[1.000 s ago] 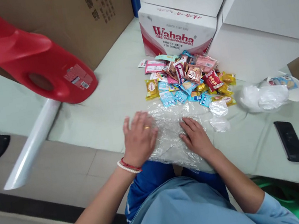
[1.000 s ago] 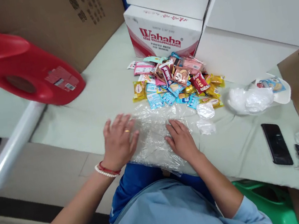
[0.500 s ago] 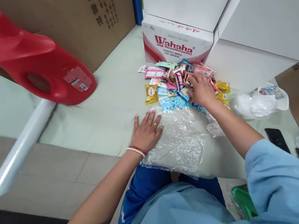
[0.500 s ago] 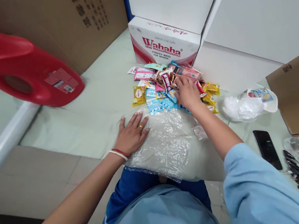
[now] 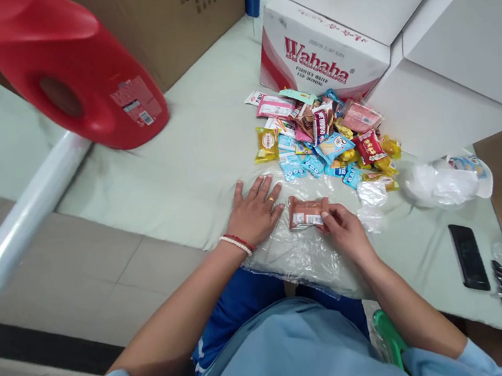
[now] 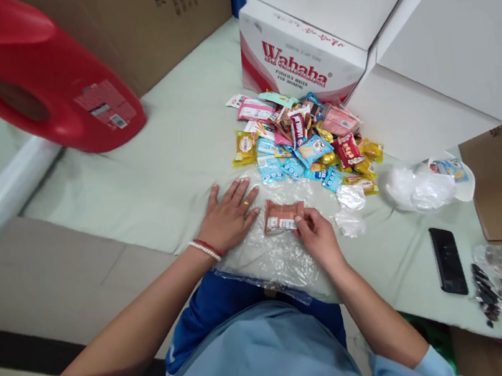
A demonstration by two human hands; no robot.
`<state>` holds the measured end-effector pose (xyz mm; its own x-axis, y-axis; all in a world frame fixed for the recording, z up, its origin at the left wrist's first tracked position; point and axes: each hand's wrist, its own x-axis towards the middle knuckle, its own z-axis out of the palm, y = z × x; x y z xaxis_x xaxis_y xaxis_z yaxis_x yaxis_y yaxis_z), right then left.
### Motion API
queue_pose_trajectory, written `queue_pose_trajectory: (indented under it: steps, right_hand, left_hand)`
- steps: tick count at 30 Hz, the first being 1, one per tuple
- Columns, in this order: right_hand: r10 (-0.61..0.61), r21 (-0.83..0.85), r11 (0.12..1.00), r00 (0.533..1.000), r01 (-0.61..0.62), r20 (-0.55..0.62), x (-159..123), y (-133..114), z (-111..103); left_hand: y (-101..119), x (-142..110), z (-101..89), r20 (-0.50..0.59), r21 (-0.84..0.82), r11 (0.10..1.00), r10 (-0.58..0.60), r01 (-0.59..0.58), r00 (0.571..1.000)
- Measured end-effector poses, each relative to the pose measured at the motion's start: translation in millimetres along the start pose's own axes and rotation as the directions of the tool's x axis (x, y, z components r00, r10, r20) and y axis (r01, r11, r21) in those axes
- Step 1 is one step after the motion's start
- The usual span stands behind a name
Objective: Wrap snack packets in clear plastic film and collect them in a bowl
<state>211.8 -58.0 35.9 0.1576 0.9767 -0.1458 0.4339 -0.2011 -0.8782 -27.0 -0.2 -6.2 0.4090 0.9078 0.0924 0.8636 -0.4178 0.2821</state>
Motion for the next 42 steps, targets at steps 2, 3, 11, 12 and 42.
queue_pose_trajectory:
  steps: [2,3,11,12,42]
  right_hand:
    - [-0.191,-0.288,0.945,0.977,0.156,-0.097,-7.8,-1.1,-4.9]
    - [-0.293,-0.395,0.888,0.952,0.236,-0.089,-7.9,-4.9,-8.7]
    - [-0.2,-0.636,0.565,0.835,0.526,0.513,22.5,-31.7,0.4]
    - [-0.193,-0.636,0.591,0.853,0.496,0.485,24.1,-31.8,-0.3]
    - [-0.48,-0.754,0.5,0.861,0.427,0.169,162.7,-35.3,-61.0]
  left_hand:
    - [-0.2,0.1,0.5,0.003,-0.005,1.0,0.009,-0.009,1.0]
    - [-0.4,0.1,0.7,0.005,-0.007,1.0,0.012,-0.012,1.0]
    - [0.0,-0.2,-0.3,-0.02,-0.02,1.0,0.012,-0.012,1.0]
    - [0.2,0.0,-0.6,-0.021,-0.021,1.0,0.014,-0.015,1.0]
    - [0.6,3.0,2.2,-0.035,-0.042,0.998,-0.057,0.056,0.998]
